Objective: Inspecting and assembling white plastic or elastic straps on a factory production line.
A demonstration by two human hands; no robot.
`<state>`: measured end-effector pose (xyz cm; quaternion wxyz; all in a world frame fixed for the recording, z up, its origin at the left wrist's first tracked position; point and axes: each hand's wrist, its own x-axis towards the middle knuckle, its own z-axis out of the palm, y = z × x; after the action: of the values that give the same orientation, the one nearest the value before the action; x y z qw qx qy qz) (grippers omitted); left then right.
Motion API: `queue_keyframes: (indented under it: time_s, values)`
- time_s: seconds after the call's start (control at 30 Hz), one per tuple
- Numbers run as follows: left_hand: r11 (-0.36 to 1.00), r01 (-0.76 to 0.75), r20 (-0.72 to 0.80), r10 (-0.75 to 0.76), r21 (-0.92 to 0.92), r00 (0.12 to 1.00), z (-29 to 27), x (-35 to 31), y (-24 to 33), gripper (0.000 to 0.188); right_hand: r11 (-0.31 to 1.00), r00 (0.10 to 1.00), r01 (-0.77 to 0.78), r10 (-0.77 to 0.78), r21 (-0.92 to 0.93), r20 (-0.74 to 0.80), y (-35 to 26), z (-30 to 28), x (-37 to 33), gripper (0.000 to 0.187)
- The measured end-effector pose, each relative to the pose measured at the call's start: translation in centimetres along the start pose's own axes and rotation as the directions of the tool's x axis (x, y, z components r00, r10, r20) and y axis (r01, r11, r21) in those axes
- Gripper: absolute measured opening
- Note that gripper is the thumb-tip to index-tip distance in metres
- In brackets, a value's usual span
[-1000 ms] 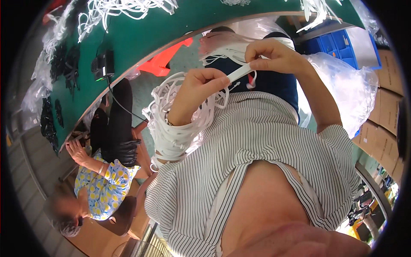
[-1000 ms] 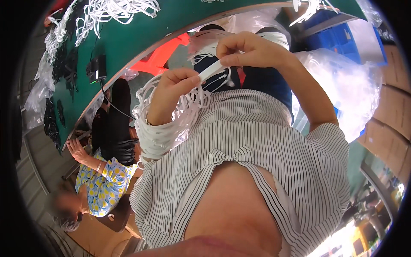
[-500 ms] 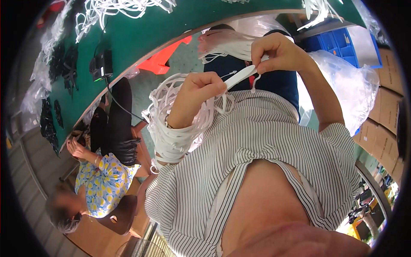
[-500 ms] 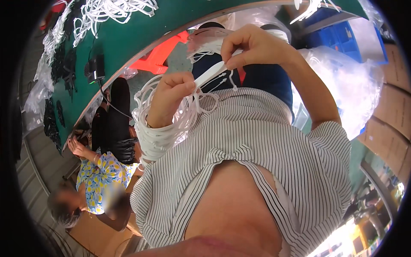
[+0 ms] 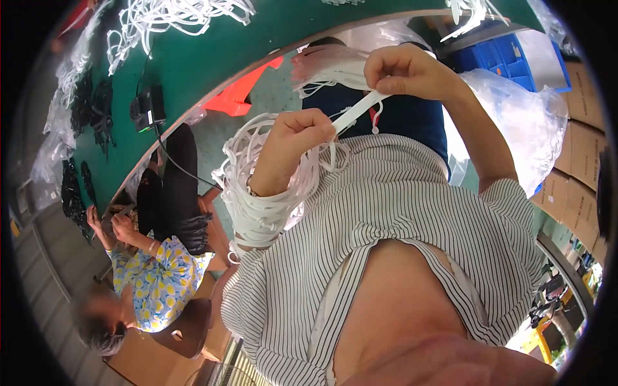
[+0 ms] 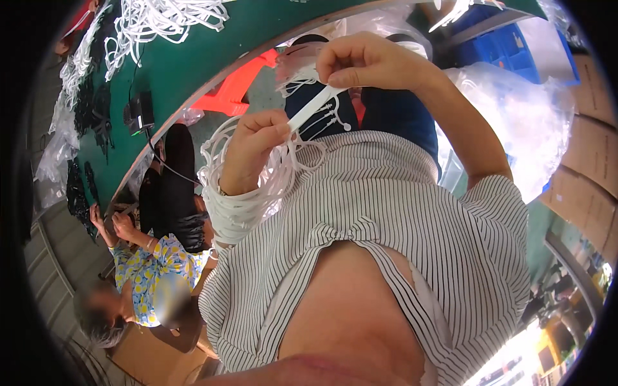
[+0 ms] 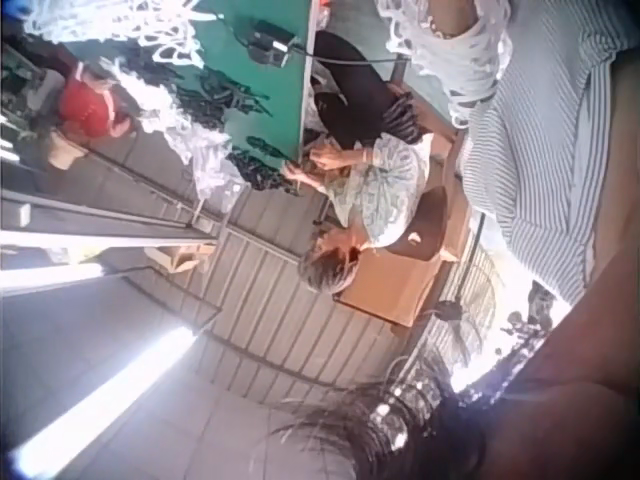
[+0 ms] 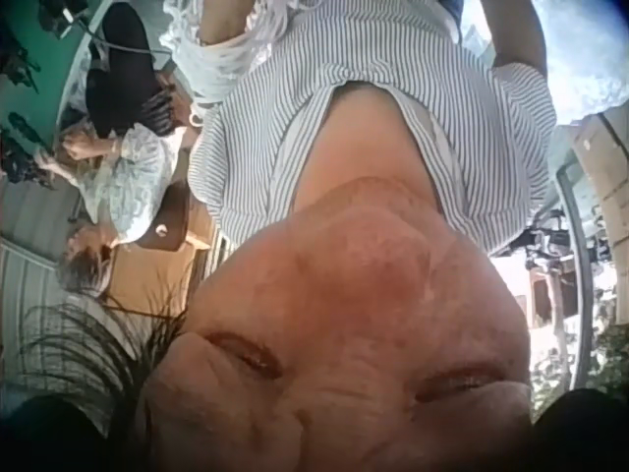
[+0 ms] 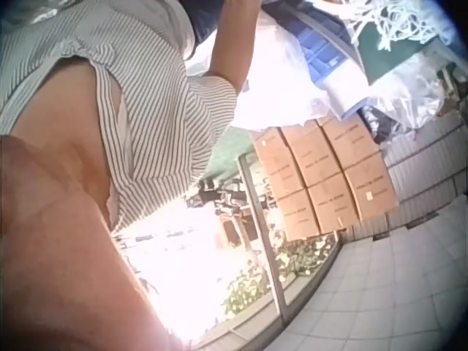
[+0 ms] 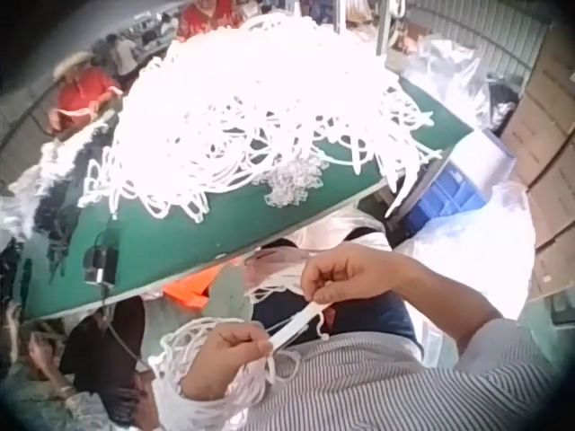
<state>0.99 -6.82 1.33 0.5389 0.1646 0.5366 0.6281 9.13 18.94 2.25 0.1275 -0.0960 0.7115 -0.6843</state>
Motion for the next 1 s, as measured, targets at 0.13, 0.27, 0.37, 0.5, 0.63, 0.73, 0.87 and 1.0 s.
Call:
queue_keyframes:
  time_s: [0.13, 0.27, 0.37, 0.5, 0.63, 0.73, 0.87, 1.0]
  values:
    - [1.000, -0.015, -0.004, 0.015, 0.011, 1.000, -0.1, -0.1, 0.0, 0.011, 0.998, 0.998, 0.053, -0.054, -0.030, -0.035, -0.6, 0.2, 0.2, 0.011]
    - [0.999, -0.022, 0.012, 0.022, 0.027, 1.000, -0.3, -0.1, 0.1, 0.011, 0.999, 1.000, 0.006, -0.007, -0.046, -0.027, -0.2, -0.2, 0.3, 0.010]
    - [0.999, -0.022, 0.020, 0.021, 0.027, 1.000, -0.5, 0.0, 0.1, 0.011, 0.994, 0.996, 0.087, -0.087, -0.063, 0.008, 0.3, -0.5, 0.5, 0.008]
    - [0.999, -0.023, 0.038, 0.022, 0.029, 0.999, -0.6, 0.2, 0.3, 0.011, 0.996, 0.996, 0.083, -0.083, -0.037, -0.018, -0.1, -0.3, 0.6, 0.009]
    - [0.999, -0.033, 0.023, 0.033, 0.025, 0.999, -0.4, 0.3, 0.6, 0.011, 0.999, 0.998, 0.049, -0.049, -0.015, -0.049, -0.4, -0.2, 0.6, 0.011]
    - [0.996, -0.074, 0.034, 0.072, 0.058, 0.997, -0.5, 0.6, 0.6, 0.010, 0.997, 0.998, 0.044, -0.047, -0.067, -0.040, 0.8, -0.4, 0.7, 0.008]
    - [0.988, -0.084, 0.008, 0.084, 0.132, 0.996, -0.1, 0.5, 0.7, 0.008, 0.970, 0.999, 0.004, -0.014, -0.244, -0.038, 1.4, -0.2, 1.0, 0.012]
    - [0.979, -0.113, 0.062, 0.104, 0.172, 0.993, 0.4, 1.0, -0.8, 0.009, 0.955, 0.997, -0.075, 0.076, -0.287, -0.006, 2.8, -0.2, 1.2, 0.014]
